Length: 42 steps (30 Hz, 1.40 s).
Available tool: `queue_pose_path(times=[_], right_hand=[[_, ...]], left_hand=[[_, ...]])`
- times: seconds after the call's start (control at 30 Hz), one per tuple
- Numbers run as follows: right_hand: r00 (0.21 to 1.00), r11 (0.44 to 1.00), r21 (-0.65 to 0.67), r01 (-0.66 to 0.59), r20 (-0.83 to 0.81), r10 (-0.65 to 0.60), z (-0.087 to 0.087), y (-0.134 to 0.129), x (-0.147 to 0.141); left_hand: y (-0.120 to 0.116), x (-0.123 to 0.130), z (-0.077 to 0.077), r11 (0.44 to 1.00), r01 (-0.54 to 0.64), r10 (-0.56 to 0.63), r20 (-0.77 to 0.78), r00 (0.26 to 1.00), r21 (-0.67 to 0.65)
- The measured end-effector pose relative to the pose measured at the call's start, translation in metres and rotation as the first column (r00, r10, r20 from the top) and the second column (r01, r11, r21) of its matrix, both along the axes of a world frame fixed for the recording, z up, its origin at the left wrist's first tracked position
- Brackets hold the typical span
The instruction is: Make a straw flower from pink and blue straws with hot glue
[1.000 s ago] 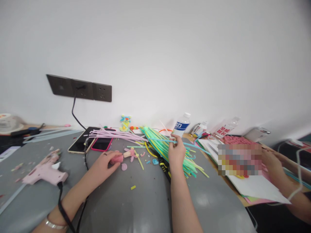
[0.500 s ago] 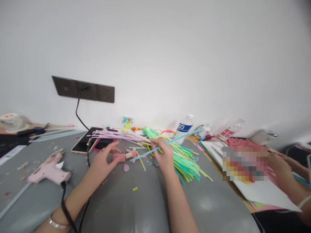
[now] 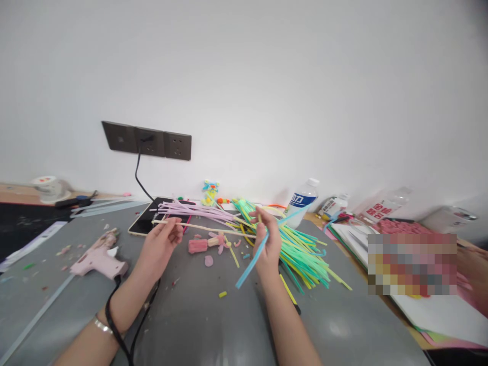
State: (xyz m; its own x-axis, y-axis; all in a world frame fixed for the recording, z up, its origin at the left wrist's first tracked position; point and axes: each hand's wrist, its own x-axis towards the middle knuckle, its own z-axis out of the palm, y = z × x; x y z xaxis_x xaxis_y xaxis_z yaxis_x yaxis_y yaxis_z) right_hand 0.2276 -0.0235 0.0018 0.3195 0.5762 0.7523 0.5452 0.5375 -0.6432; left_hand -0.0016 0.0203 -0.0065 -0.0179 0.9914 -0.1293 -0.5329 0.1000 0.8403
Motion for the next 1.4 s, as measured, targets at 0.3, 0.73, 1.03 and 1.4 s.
queue_pose_path(times=[0.3,0.73,1.03,1.4], right_hand=[[0.914,0.984,-0.007,0.176,-0.37,-0.166,-0.002,0.007,0.023],[0.878,0.891,-0.176,-0.419,-0.329,0.348,-0.001,0.002,-0.002],[0.619,0.514,-0.357,-0.78,-0.317,0.719,-0.006,-0.006,-0.027],[0.601,0.449,-0.517,-0.729,-0.17,0.781,-0.011,-0.011,-0.041]], left_hand=[[0.004,-0.001,0.007,0.978,0.016,0.01,0.123,0.992,-0.21],[-0.009,0.005,0.009,0.978,0.198,-0.19,-0.102,0.977,0.074],[-0.016,0.009,0.002,0.851,0.516,-0.497,-0.166,0.852,0.097],[-0.02,0.014,-0.002,0.802,0.598,-0.571,-0.303,0.763,-0.005]])
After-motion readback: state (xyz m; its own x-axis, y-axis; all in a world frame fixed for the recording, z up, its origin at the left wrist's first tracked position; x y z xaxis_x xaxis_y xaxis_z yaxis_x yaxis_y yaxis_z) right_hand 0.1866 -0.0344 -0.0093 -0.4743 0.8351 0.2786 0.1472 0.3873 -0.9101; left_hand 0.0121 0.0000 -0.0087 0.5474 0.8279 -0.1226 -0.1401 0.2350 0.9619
